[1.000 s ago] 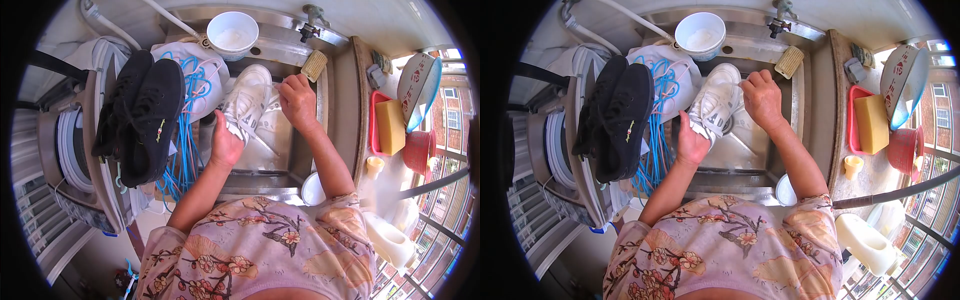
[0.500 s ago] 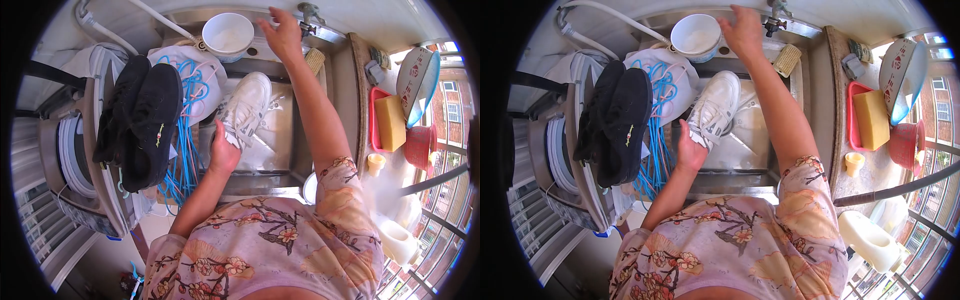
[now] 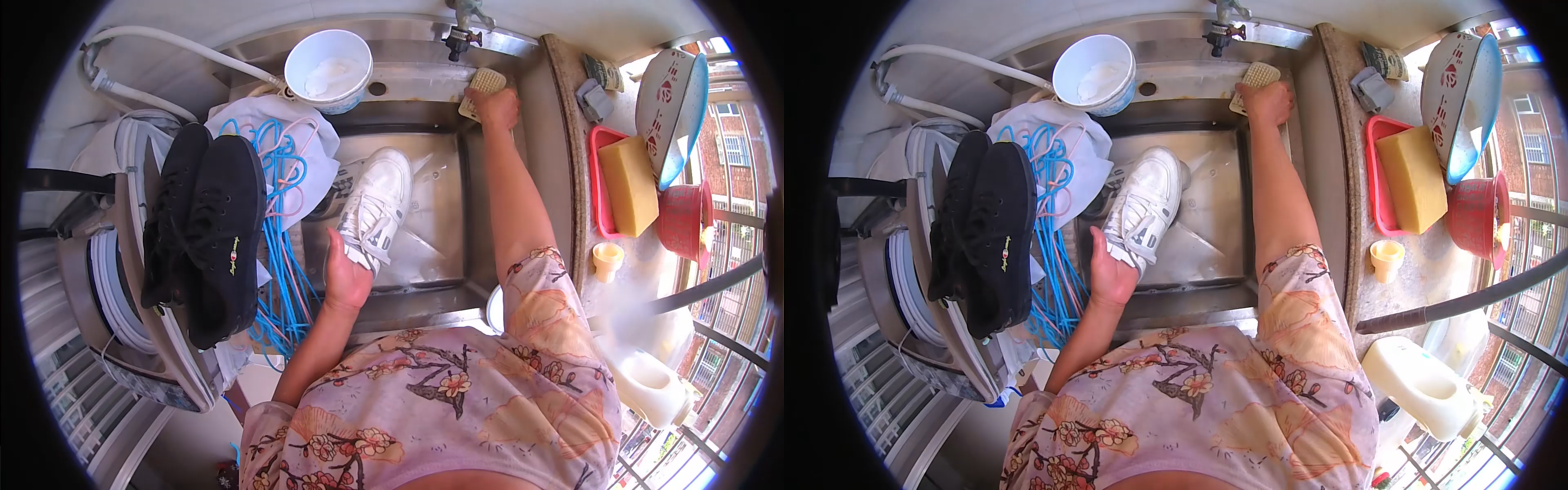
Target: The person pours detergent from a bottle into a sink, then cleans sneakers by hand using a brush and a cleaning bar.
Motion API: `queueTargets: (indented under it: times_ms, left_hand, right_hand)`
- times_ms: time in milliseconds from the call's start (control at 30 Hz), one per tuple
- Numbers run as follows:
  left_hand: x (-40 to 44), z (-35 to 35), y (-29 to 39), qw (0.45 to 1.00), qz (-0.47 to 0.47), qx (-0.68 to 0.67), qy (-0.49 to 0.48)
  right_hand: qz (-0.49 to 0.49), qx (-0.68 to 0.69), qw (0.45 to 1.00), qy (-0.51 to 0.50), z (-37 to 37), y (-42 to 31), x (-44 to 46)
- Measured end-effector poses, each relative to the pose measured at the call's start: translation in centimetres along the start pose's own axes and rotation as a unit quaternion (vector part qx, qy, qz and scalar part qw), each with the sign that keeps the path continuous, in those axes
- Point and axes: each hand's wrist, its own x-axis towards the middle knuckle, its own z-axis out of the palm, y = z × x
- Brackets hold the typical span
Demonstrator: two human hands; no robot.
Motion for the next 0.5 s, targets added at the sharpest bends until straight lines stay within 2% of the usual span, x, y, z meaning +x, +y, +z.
queueTargets:
  times_ms: [67, 100, 167, 233, 333, 400, 433, 500]
  left_hand:
    - [-0.2, -0.1, 0.1, 1.000, 0.014, 0.016, -0.002]
    - [-0.2, -0.1, 0.2, 1.000, 0.012, 0.017, 0.000]
    - [-0.2, -0.2, 0.3, 1.000, 0.018, 0.013, 0.010]
    - [-0.4, -0.3, 0.4, 1.000, 0.013, 0.008, 0.011]
    - [-0.7, -0.6, 0.5, 1.000, 0.009, 0.005, 0.011]
    - [-0.8, -0.7, 0.5, 1.000, 0.011, 0.011, 0.013]
    - [-0.9, -0.6, 0.5, 1.000, 0.009, 0.009, 0.014]
    - [-1.4, -0.7, 0.5, 1.000, 0.009, 0.009, 0.020]
  right_hand:
    - [-0.003, 0.081, 0.996, -0.026, -1.3, -0.2, -0.4]
    - [-0.001, 0.080, 0.996, -0.028, -1.7, 0.2, -1.5]
    - [-0.107, 0.044, 0.990, -0.080, -2.6, 1.3, -5.3]
    - [-0.175, 0.005, 0.984, -0.031, 1.6, 4.9, -8.6]
    - [-0.204, -0.015, 0.975, -0.080, 7.6, 11.6, -12.5]
    - [-0.208, -0.103, 0.964, -0.130, 10.8, 14.9, -14.6]
    - [-0.209, -0.100, 0.963, -0.135, 11.3, 15.5, -15.8]
    - [-0.301, -0.137, 0.940, -0.089, 11.6, 16.4, -18.3]
